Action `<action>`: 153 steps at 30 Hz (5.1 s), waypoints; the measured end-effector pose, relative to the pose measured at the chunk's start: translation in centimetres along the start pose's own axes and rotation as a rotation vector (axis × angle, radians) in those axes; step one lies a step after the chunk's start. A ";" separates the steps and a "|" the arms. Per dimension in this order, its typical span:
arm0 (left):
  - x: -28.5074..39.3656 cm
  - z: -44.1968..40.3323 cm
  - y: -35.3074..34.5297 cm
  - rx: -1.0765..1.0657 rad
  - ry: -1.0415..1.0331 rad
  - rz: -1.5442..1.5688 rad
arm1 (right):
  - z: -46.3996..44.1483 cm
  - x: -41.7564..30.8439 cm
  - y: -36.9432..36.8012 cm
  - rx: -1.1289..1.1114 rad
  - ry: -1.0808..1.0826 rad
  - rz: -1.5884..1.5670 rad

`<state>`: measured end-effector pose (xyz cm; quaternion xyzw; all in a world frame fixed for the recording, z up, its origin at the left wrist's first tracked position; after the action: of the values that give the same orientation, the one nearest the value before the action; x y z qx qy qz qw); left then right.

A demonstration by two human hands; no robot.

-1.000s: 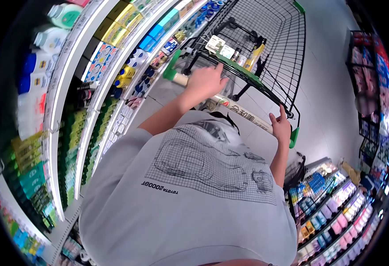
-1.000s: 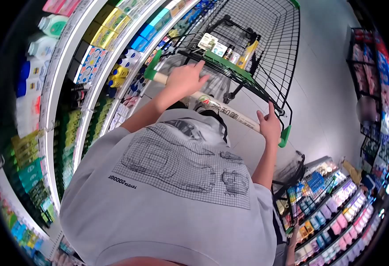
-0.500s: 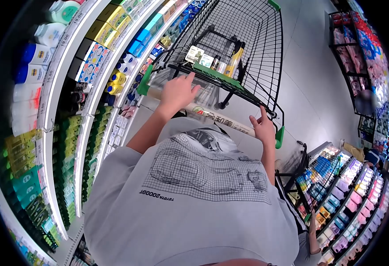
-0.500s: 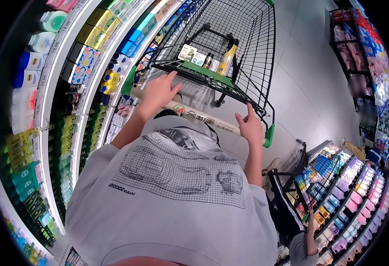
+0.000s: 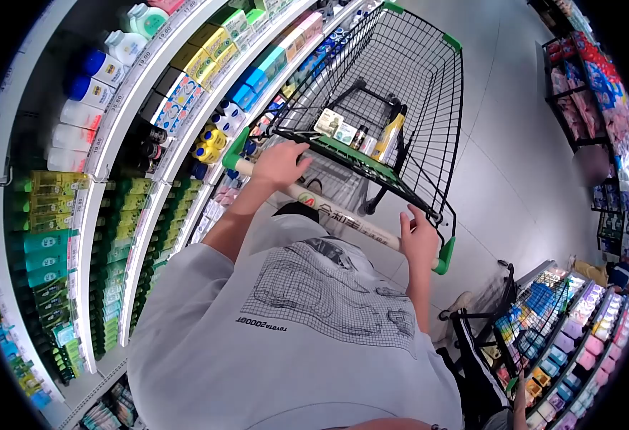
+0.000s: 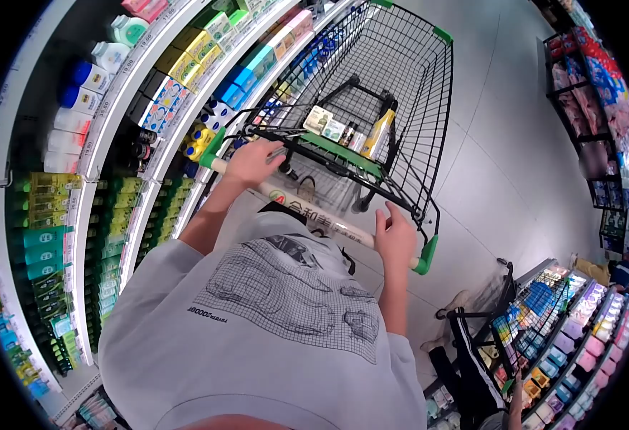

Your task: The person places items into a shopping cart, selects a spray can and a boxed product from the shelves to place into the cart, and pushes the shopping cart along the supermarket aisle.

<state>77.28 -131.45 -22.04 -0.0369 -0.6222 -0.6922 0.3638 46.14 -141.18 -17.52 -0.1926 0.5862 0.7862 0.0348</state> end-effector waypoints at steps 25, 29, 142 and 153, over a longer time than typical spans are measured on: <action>5.9 -17.6 -0.6 0.196 -0.364 0.342 | -19.0 -8.0 -0.4 0.157 0.241 0.088; 6.3 -22.4 1.0 0.358 -0.291 0.472 | -24.1 -18.2 -2.8 0.117 0.458 -0.075; 22.6 -53.4 -17.6 -0.527 0.169 1.626 | -31.5 -24.2 21.7 -0.130 1.087 -1.656; 19.8 -54.4 -17.7 -0.343 0.119 1.517 | -31.4 -23.4 22.5 -0.133 1.121 -1.583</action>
<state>74.93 -189.53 -38.96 -0.4711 -0.2905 -0.3414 0.7597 69.64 -173.53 3.42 -0.8792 0.1731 0.3611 0.2582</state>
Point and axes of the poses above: each hand's wrist, its own z-axis away from the middle knuckle, its own y-axis out of the back of the hand, x = y × z, the point moved 10 cm from there along -z, towards the middle knuckle, and after that the axes turned 9 degrees about x, right-handed, at the moved point
